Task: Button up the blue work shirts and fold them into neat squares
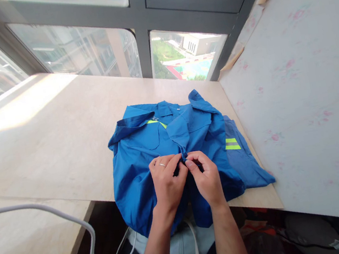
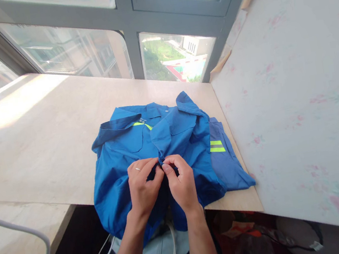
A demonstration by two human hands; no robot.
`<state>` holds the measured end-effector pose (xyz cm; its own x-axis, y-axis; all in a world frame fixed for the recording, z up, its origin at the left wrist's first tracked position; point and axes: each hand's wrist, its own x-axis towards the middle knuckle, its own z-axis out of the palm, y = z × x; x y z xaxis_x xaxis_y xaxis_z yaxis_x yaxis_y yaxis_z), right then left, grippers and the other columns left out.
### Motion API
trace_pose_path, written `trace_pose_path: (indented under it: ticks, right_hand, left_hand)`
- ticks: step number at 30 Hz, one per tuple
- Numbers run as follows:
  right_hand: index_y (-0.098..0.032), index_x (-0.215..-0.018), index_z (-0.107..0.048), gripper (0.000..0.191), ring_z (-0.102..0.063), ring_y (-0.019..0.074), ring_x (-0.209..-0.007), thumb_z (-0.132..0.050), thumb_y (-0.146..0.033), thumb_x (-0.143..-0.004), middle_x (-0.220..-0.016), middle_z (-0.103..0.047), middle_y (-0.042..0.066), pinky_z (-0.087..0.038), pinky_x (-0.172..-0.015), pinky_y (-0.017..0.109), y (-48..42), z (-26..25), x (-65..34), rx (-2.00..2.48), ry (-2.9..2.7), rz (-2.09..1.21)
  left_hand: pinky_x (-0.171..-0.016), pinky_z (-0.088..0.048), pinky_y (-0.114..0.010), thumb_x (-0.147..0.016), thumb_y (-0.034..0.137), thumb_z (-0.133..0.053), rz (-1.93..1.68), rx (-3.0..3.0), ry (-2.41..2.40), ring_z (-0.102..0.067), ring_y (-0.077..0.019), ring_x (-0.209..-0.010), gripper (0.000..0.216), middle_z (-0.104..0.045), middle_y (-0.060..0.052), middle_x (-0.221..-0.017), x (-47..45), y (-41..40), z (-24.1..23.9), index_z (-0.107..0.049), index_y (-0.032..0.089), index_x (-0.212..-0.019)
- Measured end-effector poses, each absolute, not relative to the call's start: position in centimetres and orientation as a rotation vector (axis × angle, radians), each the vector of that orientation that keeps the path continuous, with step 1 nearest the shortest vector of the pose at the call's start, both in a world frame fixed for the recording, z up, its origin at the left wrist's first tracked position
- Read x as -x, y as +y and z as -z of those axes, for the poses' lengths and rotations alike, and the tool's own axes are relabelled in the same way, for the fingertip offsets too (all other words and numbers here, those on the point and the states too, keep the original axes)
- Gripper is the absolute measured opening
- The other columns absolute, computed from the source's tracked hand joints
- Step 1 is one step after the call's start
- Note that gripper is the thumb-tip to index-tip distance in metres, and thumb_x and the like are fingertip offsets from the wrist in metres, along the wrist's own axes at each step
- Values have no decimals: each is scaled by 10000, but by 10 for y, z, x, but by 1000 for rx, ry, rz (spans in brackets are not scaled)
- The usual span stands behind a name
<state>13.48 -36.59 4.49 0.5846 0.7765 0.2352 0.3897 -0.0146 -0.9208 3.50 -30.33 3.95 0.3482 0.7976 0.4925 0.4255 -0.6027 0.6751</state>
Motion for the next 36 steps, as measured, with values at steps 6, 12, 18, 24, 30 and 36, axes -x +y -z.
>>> trace_pose_path:
  ticks: [6, 12, 18, 24, 30, 36]
  right_hand:
    - [-217, -981, -628, 106, -627, 180, -871, -578, -271, -905, -932, -671, 38, -514, -829, 311, -364, -49, -127, 1646, -1051, -263]
    - [-211, -936, -673, 120, -657, 186, -831, -628, -311, -887, -904, -708, 43, -535, -801, 316, -365, -51, -129, 1705, -1081, -213]
    - [-184, -962, -708, 182, -679, 196, -831, -552, -261, -910, -907, -737, 70, -543, -797, 321, -363, -46, -125, 1773, -1120, -47]
    - [-184, -939, -715, 186, -670, 187, -765, -546, -224, -870, -858, -733, 56, -549, -741, 302, -360, -41, -123, 1814, -1086, -66]
    - [-180, -939, -721, 198, -679, 189, -784, -548, -200, -845, -874, -739, 57, -556, -770, 303, -360, -39, -125, 1791, -1073, -96]
    - [-194, -951, -729, 195, -696, 197, -837, -553, -220, -870, -924, -752, 57, -560, -804, 314, -362, -39, -129, 1781, -1079, -170]
  left_hand:
    - [-871, -430, -368, -910, 242, -563, -1188, -2185, 1017, -662, -183, -854, 205, -741, -48, -909, -29, -301, -40, -733, 228, -1023]
    - [-861, -409, -371, -931, 206, -548, -1181, -2243, 952, -639, -173, -835, 219, -734, -37, -890, -24, -300, -45, -732, 245, -1042]
    - [-849, -396, -375, -942, 146, -524, -1221, -2307, 876, -620, -167, -836, 225, -721, -43, -887, -22, -300, -47, -718, 212, -1037]
    - [-854, -390, -374, -924, 88, -520, -1233, -2303, 865, -626, -164, -849, 236, -725, -40, -903, -23, -301, -44, -710, 202, -1007]
    - [-863, -388, -376, -920, 86, -521, -1229, -2276, 900, -630, -167, -861, 236, -728, -36, -906, -25, -301, -41, -712, 208, -989]
    - [-874, -410, -362, -910, 81, -536, -1177, -2182, 946, -628, -169, -889, 238, -715, -30, -916, -25, -301, -41, -717, 213, -990]
